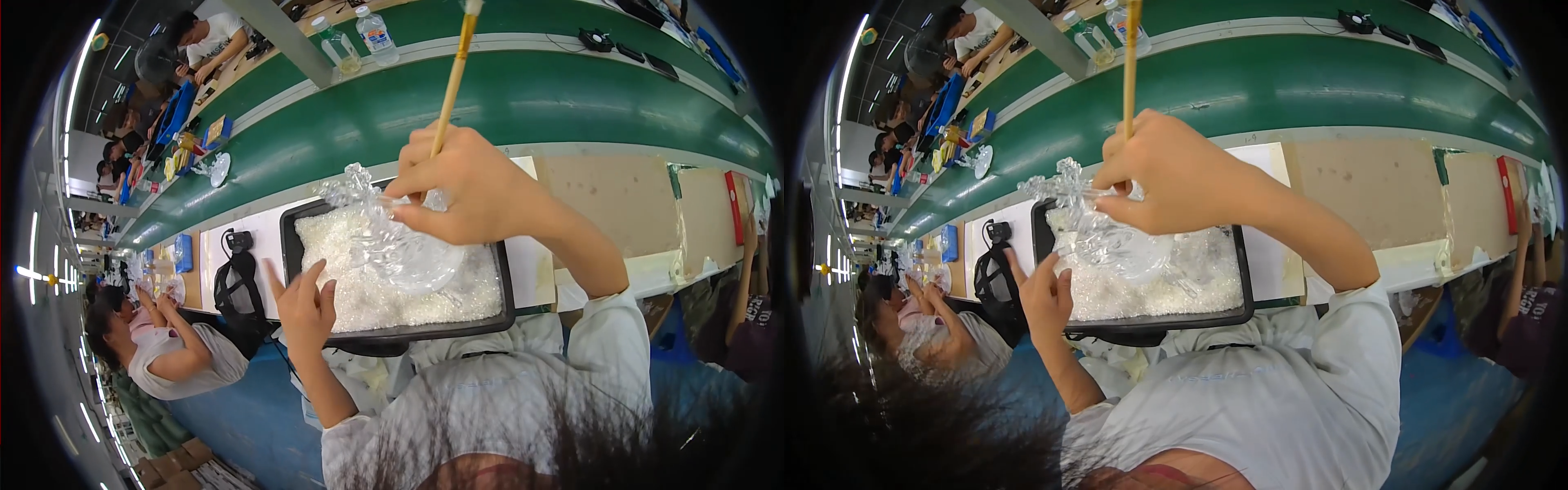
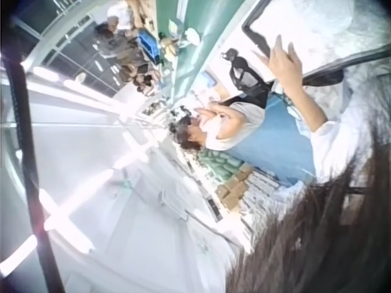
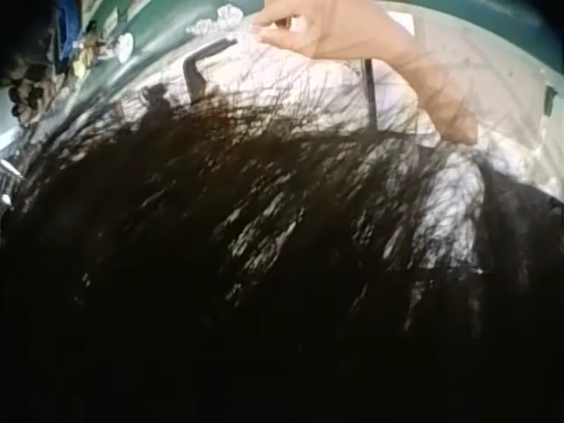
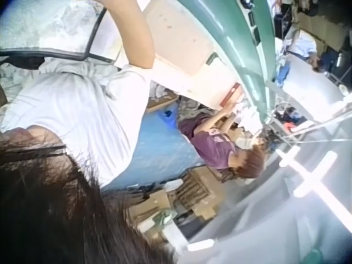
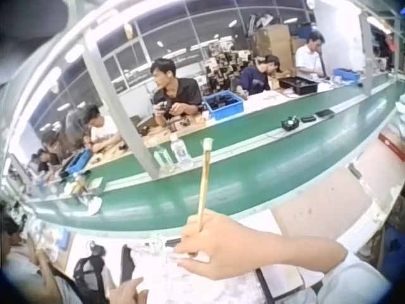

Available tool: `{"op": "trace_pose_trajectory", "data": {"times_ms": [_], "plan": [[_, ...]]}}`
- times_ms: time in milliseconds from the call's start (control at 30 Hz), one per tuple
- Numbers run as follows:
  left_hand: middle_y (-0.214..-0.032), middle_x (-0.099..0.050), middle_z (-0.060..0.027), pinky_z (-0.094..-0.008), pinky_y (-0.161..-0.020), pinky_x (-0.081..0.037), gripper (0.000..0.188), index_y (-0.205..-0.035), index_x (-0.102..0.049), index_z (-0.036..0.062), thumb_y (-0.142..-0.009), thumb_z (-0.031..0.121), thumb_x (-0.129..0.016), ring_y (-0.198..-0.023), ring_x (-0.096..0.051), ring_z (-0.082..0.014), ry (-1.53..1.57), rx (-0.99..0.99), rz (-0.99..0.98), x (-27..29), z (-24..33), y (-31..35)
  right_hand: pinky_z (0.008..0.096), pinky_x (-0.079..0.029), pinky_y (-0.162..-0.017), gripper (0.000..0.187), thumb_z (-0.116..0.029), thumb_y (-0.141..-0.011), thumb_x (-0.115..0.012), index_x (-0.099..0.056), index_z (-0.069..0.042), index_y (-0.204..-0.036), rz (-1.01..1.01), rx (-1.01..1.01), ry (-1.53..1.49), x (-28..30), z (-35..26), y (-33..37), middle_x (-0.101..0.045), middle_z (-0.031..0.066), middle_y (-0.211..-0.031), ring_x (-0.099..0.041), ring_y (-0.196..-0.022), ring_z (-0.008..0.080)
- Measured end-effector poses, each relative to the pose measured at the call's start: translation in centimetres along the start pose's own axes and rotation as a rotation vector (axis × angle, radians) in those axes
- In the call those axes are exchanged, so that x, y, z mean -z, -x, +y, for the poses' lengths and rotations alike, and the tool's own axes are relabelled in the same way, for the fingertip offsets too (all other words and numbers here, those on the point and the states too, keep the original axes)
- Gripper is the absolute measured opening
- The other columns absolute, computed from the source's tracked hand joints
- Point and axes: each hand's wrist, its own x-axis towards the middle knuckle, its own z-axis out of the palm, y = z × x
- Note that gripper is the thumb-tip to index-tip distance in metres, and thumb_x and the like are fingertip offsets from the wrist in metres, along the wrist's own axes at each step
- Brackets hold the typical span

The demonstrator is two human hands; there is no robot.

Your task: Cleaning small circular light fixture components using a brush within a tray of cleaning granules.

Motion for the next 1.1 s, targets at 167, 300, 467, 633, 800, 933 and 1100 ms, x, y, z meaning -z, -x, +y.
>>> {"op": "trace_pose_trajectory", "data": {"times_ms": [167,300,467,633,800,933,1100], "plan": [[-0.078,-0.071,-0.0060,-0.0617,-0.120,-0.004,0.034,-0.115,-0.069,0.0126,-0.084,-0.001,-0.065,-0.138,-0.049,-0.0289,-0.177,-0.104,-0.035,2.0,0.8,-2.7,0.0368,-0.045,-0.074,0.014,-0.002,-0.074,-0.074,-0.073,0.000,-0.087,-0.011,0.029,-0.158,0.2,2.2,-0.4,-0.066,0.0064,-0.075,-0.061,-0.072,0.0236],[-0.101,-0.072,-0.0092,-0.0629,-0.119,-0.010,0.013,-0.098,-0.072,0.0068,-0.086,0.006,-0.070,-0.126,-0.058,-0.0291,-0.116,-0.192,-0.135,3.3,-0.5,-4.2,0.0367,-0.045,-0.075,0.015,0.001,-0.073,-0.073,-0.073,0.001,-0.088,-0.031,0.069,-0.207,-0.2,3.7,-0.5,-0.065,0.0072,-0.075,-0.059,-0.070,0.0233],[-0.090,-0.074,-0.0071,-0.0432,-0.095,-0.051,0.011,-0.079,-0.072,0.0035,-0.086,0.012,-0.073,-0.107,-0.067,-0.0313,0.147,-0.024,-0.125,2.5,0.0,-5.2,0.0360,-0.044,-0.073,0.007,0.001,-0.075,-0.072,-0.071,0.002,-0.082,-0.096,0.013,-0.390,0.3,4.3,-0.6,-0.065,0.0078,-0.076,-0.056,-0.068,0.0220],[-0.070,-0.068,-0.0089,-0.0326,-0.065,-0.052,0.013,-0.075,-0.065,0.0024,-0.084,0.006,-0.073,-0.078,-0.069,-0.0302,0.232,-0.034,-0.051,2.7,1.2,-6.4,0.0350,-0.050,-0.074,0.006,-0.004,-0.078,-0.070,-0.070,0.002,-0.078,-0.126,-0.057,-0.491,0.5,5.5,-0.7,-0.066,0.0108,-0.077,-0.066,-0.076,0.0239],[-0.057,-0.056,-0.0118,-0.0392,-0.077,-0.054,0.033,-0.059,-0.054,0.0040,-0.089,0.008,-0.066,-0.070,-0.068,-0.0326,-0.046,-0.144,-0.265,4.5,0.6,-8.6,0.0369,-0.056,-0.074,0.008,-0.004,-0.078,-0.069,-0.070,0.003,-0.075,-0.109,-0.116,-0.601,0.4,6.3,-0.6,-0.067,0.0125,-0.078,-0.073,-0.086,0.0273],[-0.073,-0.064,-0.0114,-0.0553,-0.120,-0.021,0.016,-0.102,-0.069,0.0041,-0.093,0.015,-0.060,-0.110,-0.066,-0.0353,-0.003,-0.348,-0.110,4.2,2.4,-11.1,0.0359,-0.055,-0.074,0.007,-0.005,-0.078,-0.069,-0.072,0.001,-0.077,-0.122,-0.159,-0.625,0.6,6.3,-0.5,-0.069,0.0130,-0.080,-0.072,-0.084,0.0252],[-0.094,-0.066,-0.0102,-0.0444,-0.106,-0.041,0.037,-0.127,-0.061,0.0029,-0.093,0.018,-0.063,-0.104,-0.065,-0.0264,0.313,-0.383,-0.039,4.8,4.7,-15.9,0.0326,-0.051,-0.072,0.007,-0.005,-0.077,-0.071,-0.074,0.000,-0.079,-0.156,-0.168,-0.635,-0.1,6.5,-0.9,-0.072,0.0114,-0.083,-0.068,-0.078,0.0209]]}}
